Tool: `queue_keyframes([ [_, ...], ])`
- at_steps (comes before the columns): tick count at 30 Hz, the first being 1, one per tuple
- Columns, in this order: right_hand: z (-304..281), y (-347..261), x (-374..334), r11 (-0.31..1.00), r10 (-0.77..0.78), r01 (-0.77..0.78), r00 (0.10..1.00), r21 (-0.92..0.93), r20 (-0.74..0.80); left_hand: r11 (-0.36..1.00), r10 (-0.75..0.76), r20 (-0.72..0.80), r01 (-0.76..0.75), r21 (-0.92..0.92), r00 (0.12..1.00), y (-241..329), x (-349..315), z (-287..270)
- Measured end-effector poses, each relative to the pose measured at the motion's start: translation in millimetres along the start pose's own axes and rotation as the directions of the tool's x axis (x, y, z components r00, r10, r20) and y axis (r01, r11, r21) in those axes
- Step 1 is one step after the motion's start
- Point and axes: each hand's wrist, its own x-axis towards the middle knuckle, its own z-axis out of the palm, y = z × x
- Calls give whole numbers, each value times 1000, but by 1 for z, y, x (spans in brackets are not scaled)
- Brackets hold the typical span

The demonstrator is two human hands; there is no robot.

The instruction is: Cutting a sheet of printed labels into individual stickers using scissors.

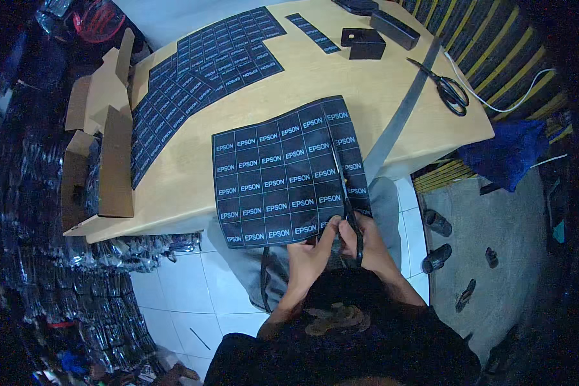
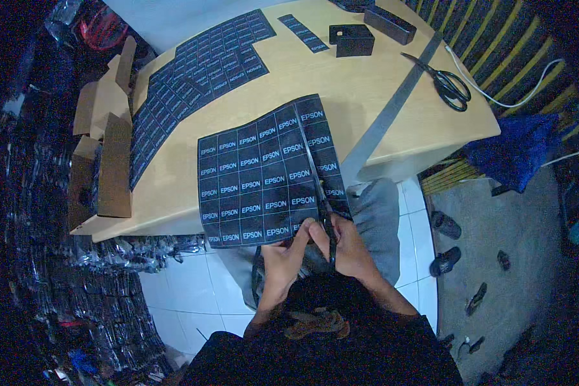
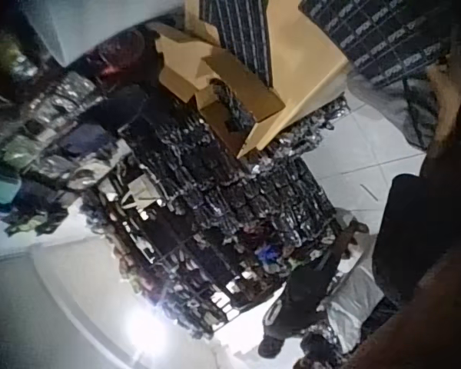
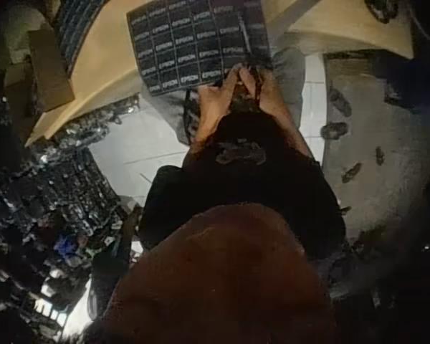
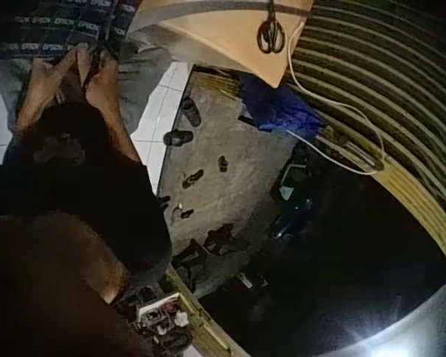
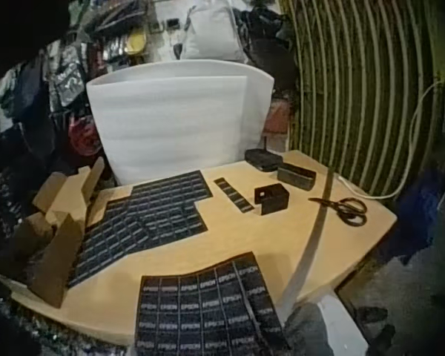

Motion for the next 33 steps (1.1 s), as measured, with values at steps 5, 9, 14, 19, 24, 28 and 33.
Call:
queue_keyframes([
  [5, -3, -1, 2, 984, 14, -18, 1000, -175, -24, 999, -6, -3, 6, 33, 1000, 0, -1, -2],
  [9, -1, -7, 1, 995, -58, 55, 998, -86, -38, 1000, -7, -12, 7, -13, 1000, 0, 0, -2],
  [14, -2, -10, 1, 993, 28, -33, 998, -111, -49, 999, 19, -9, -19, -29, 1000, -2, 1, -2],
  [19, -5, -9, 2, 982, 44, -55, 997, -181, -61, 996, 67, 3, -67, -63, 998, 6, 3, 0],
  [24, -5, -20, 4, 978, 10, -29, 995, -205, -97, 994, -61, 199, 76, -72, 978, 7, 1, -11],
  [28, -6, -15, 6, 976, -17, 7, 999, -218, -43, 985, -142, 638, 46, 165, 756, 29, -2, -61],
  [33, -13, -7, 8, 983, 33, -47, 996, -178, -81, 755, 260, 479, -486, 440, 839, 93, 63, -47],
])
